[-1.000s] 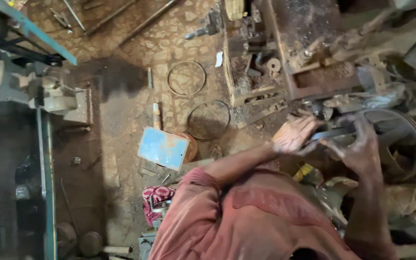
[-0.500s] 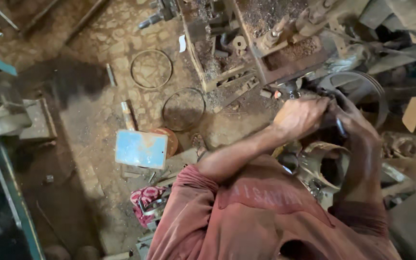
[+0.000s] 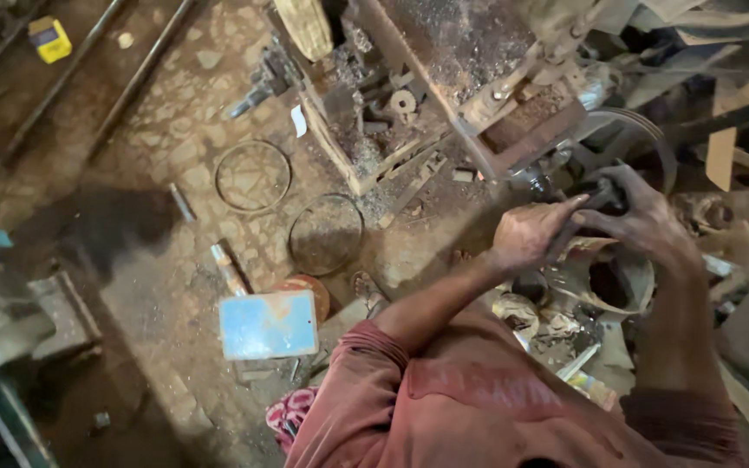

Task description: The person operates a manual metal press in a workshop, repeatedly placing a metal piece under the press and pulling the lever to stamp or shape it. The person adjusts the piece between cycles and occasionally wipes the press surface with a cloth.

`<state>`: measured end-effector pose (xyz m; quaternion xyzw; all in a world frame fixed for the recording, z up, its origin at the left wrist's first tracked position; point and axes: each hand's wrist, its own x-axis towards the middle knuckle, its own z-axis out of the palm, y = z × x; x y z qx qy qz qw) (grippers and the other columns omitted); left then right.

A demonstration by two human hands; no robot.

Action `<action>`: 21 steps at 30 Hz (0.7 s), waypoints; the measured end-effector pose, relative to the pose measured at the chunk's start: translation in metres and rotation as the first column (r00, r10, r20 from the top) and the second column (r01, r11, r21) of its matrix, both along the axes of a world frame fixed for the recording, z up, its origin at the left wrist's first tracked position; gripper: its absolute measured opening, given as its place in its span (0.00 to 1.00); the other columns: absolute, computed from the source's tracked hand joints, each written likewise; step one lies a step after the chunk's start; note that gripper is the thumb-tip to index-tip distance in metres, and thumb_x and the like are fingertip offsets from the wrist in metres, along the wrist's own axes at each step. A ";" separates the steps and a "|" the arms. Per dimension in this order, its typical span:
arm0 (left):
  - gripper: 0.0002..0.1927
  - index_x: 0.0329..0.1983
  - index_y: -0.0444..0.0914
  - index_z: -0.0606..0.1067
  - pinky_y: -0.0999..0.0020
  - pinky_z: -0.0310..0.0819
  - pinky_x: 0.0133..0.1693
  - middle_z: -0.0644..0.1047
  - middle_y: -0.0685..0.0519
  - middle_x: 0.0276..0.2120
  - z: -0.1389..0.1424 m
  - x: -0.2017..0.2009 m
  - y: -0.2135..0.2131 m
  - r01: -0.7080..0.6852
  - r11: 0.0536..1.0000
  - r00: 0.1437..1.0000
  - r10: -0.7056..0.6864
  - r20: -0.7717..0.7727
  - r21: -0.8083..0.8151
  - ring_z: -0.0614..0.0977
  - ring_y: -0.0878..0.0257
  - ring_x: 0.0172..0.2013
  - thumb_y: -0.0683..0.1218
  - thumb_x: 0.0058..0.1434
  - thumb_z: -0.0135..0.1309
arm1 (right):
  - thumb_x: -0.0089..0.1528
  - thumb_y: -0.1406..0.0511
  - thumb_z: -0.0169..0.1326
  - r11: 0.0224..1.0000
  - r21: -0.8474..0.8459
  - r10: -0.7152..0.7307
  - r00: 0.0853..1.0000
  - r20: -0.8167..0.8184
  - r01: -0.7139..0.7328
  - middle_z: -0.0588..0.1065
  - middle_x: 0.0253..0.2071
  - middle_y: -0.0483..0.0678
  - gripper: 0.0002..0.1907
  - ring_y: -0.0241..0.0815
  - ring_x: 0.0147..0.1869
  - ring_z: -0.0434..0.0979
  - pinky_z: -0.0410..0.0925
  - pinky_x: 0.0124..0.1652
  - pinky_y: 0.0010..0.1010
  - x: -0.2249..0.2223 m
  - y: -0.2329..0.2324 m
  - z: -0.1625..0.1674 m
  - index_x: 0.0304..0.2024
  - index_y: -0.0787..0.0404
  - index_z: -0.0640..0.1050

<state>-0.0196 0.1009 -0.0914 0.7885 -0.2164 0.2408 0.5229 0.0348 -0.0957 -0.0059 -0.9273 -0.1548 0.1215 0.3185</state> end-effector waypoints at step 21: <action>0.22 0.61 0.37 0.71 0.52 0.77 0.49 0.78 0.44 0.45 -0.032 -0.011 0.005 0.029 0.985 0.999 -0.022 -0.043 0.167 0.82 0.46 0.45 0.51 0.67 0.56 | 0.58 0.49 0.61 0.953 -0.154 0.280 0.952 0.123 -0.261 0.74 0.63 0.56 0.32 0.52 0.69 0.69 0.64 0.65 0.42 0.014 -0.026 0.015 0.59 0.59 0.76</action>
